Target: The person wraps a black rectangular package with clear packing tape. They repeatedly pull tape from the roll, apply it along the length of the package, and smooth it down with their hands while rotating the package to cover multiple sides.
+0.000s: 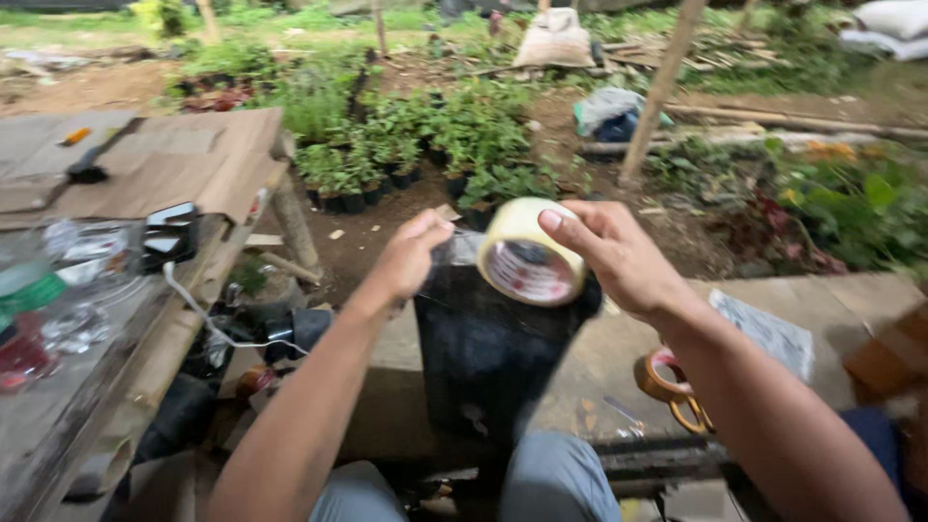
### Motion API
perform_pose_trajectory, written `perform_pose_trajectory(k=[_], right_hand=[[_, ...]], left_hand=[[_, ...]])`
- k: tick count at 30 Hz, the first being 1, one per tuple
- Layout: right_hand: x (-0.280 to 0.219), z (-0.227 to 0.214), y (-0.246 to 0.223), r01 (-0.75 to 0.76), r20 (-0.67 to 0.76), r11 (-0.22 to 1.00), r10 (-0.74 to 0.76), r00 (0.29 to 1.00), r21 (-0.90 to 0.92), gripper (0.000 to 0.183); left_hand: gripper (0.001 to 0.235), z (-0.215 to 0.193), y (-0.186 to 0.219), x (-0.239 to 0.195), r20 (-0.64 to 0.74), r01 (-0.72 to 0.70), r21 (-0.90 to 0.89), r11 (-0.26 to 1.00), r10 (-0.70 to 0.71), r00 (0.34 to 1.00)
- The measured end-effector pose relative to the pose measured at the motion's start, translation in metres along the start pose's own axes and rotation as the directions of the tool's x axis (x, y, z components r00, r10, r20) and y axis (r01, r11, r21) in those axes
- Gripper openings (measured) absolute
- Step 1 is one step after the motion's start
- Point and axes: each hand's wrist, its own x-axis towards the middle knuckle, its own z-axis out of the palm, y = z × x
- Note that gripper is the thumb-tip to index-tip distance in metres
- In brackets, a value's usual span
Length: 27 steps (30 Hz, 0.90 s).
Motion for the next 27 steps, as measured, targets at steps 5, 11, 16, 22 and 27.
perform_pose_trajectory(k=[5, 11, 16, 22, 27], right_hand=[[-0.014, -0.026, -0.004, -0.099, -0.116, 0.995, 0.095, 0.989, -0.022, 0.034], [-0.051, -0.06, 0.015, -0.308, -0.195, 0.951, 0.296, 0.935, -0.034, 0.031], [-0.062, -0.062, 0.059, -0.201, -0.208, 0.967, 0.231, 0.95, 0.157, 0.035], [-0.075, -0.051, 0.111, -0.253, -0.249, 0.891, 0.361, 0.899, 0.377, 0.025], [-0.08, -0.03, 0.142, -0.127, -0.291, 0.812, 0.344, 0.893, 0.57, 0.021]], left_hand=[[0.023, -0.006, 0.002, 0.0, -0.045, 0.086, -0.003, 0.996, -0.086, 0.995], [0.026, -0.004, 0.01, -0.006, 0.011, 0.078, 0.008, 0.997, -0.078, 0.997], [0.025, -0.007, 0.022, -0.008, 0.004, 0.089, 0.125, 0.988, -0.09, 0.996], [0.022, -0.005, 0.03, -0.01, 0.02, 0.111, 0.128, 0.985, -0.115, 0.993], [0.033, 0.0, 0.08, -0.017, -0.124, 0.201, 0.378, 0.904, -0.166, 0.978]])
